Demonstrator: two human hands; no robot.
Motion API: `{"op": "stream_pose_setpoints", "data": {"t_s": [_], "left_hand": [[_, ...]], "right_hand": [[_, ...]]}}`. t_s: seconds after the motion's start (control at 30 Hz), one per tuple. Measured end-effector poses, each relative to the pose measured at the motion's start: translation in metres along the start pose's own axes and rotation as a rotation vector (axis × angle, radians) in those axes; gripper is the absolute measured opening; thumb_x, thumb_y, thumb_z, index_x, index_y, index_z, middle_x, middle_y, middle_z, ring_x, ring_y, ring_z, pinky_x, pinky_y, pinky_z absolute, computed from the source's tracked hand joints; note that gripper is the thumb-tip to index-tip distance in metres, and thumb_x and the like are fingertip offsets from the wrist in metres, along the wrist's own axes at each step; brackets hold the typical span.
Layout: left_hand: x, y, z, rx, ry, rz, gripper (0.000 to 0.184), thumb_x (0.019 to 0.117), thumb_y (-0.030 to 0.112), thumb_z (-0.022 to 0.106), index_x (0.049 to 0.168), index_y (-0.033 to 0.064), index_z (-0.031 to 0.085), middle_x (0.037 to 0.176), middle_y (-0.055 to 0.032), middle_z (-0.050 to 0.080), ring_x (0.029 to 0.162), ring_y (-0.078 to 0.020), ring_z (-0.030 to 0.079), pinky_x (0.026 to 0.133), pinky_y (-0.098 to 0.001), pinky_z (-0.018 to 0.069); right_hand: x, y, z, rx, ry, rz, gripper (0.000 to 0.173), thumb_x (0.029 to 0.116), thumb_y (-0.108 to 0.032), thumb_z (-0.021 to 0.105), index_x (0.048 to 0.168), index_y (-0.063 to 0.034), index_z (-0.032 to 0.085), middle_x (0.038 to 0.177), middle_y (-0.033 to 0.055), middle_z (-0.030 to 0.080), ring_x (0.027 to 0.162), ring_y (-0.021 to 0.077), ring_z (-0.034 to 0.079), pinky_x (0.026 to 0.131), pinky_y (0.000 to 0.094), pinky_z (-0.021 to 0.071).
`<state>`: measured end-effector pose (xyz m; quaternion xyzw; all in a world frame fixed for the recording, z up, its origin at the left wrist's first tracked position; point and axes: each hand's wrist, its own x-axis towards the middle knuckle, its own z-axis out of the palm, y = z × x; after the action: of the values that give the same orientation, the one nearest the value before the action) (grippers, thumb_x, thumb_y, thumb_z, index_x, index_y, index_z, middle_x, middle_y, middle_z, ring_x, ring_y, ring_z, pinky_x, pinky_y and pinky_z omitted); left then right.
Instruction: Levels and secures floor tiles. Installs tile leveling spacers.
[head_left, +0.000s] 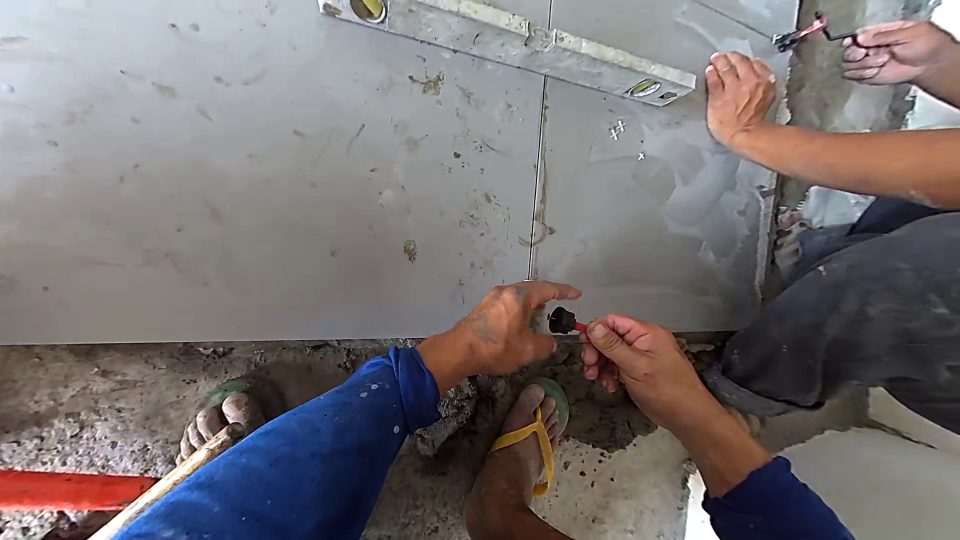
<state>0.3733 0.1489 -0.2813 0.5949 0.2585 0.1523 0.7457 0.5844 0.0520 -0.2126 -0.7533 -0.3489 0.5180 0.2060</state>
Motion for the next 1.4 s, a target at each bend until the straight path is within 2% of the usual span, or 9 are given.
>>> {"op": "stream_pose_setpoints", "data": {"t_s": [0.03, 0.1, 0.2, 0.3, 0.4, 0.77, 1.1, 1.33, 1.4], "left_hand": [[0.001, 0.002, 0.000, -0.002, -0.016, -0.024, 0.071, 0.0847, 0.004, 0.080, 0.150, 0.0157, 0.053, 0.150, -0.0094, 0.053, 0.125, -0.0258, 0.061, 0.093, -0.0452, 0.0589], [0.002, 0.000, 0.002, -0.008, -0.006, -0.082, 0.082, 0.0835, 0.010, 0.083, 0.156, 0.0170, 0.045, 0.151, -0.0116, 0.049, 0.121, -0.0269, 0.063, 0.089, -0.0446, 0.0616], [0.002, -0.008, 0.001, 0.080, 0.025, -0.107, 0.075, 0.0874, 0.008, 0.078, 0.155, 0.0156, 0.046, 0.145, -0.0135, 0.053, 0.114, -0.0264, 0.066, 0.086, -0.0433, 0.0617], [0.001, -0.017, -0.007, 0.225, 0.165, -0.093, 0.061, 0.0903, -0.002, 0.063, 0.149, 0.0132, 0.053, 0.140, -0.0137, 0.058, 0.110, -0.0262, 0.066, 0.089, -0.0437, 0.0585], [0.001, -0.023, -0.018, 0.289, 0.267, -0.107, 0.056, 0.0908, -0.002, 0.060, 0.145, 0.0113, 0.056, 0.133, -0.0128, 0.061, 0.104, -0.0232, 0.066, 0.088, -0.0413, 0.0574], [-0.001, -0.024, -0.032, 0.306, 0.307, -0.067, 0.055, 0.0901, -0.003, 0.059, 0.143, 0.0100, 0.058, 0.131, -0.0126, 0.061, 0.101, -0.0215, 0.066, 0.085, -0.0376, 0.0571], [-0.008, -0.048, -0.037, 0.422, 0.302, 0.057, 0.057, 0.0871, -0.003, 0.062, 0.143, 0.0064, 0.058, 0.125, -0.0166, 0.061, 0.091, -0.0223, 0.066, 0.079, -0.0366, 0.0582], [-0.009, -0.049, -0.041, 0.437, 0.295, 0.068, 0.057, 0.0874, -0.002, 0.063, 0.144, 0.0065, 0.057, 0.127, -0.0168, 0.061, 0.092, -0.0220, 0.067, 0.079, -0.0359, 0.0585], [-0.008, -0.050, -0.040, 0.438, 0.279, 0.070, 0.058, 0.0880, -0.001, 0.064, 0.145, 0.0076, 0.057, 0.129, -0.0164, 0.060, 0.093, -0.0221, 0.066, 0.080, -0.0362, 0.0583]], "right_hand": [[0.000, 0.000, 0.000, 0.001, 0.000, 0.001, 0.024, 0.1053, -0.021, 0.054, 0.094, -0.0038, 0.067, 0.075, 0.0112, 0.069, 0.055, 0.0178, 0.065, 0.045, 0.0260, 0.0538], [-0.001, 0.000, 0.000, -0.014, 0.002, 0.007, 0.024, 0.1053, -0.020, 0.054, 0.093, -0.0040, 0.067, 0.074, 0.0113, 0.069, 0.055, 0.0183, 0.065, 0.045, 0.0263, 0.0538], [0.003, -0.002, 0.002, -0.192, 0.047, 0.046, 0.024, 0.1061, -0.018, 0.056, 0.090, -0.0053, 0.068, 0.073, 0.0087, 0.071, 0.055, 0.0194, 0.066, 0.045, 0.0292, 0.0547], [0.014, 0.000, 0.008, -0.501, 0.079, 0.134, 0.025, 0.1065, -0.024, 0.058, 0.089, -0.0090, 0.067, 0.073, 0.0024, 0.072, 0.059, 0.0172, 0.069, 0.055, 0.0356, 0.0594], [0.023, 0.001, 0.016, -0.700, 0.060, 0.145, 0.027, 0.1061, -0.030, 0.059, 0.088, -0.0116, 0.066, 0.072, 0.0007, 0.070, 0.063, 0.0158, 0.069, 0.062, 0.0399, 0.0603], [0.026, -0.015, 0.036, -1.101, 0.089, -0.035, 0.033, 0.1064, -0.035, 0.055, 0.082, -0.0140, 0.061, 0.060, 0.0020, 0.056, 0.056, 0.0219, 0.060, 0.050, 0.0443, 0.0468], [0.030, -0.018, 0.042, -1.201, 0.132, -0.114, 0.035, 0.1069, -0.034, 0.053, 0.081, -0.0121, 0.058, 0.060, 0.0047, 0.055, 0.057, 0.0261, 0.061, 0.048, 0.0456, 0.0453], [0.033, -0.026, 0.051, -1.051, 0.145, 0.088, 0.043, 0.1073, -0.036, 0.051, 0.073, -0.0109, 0.057, 0.061, 0.0085, 0.057, 0.058, 0.0285, 0.061, 0.051, 0.0500, 0.0450], [0.039, -0.027, 0.052, -0.837, 0.123, 0.254, 0.043, 0.1079, -0.036, 0.051, 0.074, -0.0112, 0.062, 0.063, 0.0051, 0.065, 0.056, 0.0218, 0.065, 0.053, 0.0446, 0.0531]]}}
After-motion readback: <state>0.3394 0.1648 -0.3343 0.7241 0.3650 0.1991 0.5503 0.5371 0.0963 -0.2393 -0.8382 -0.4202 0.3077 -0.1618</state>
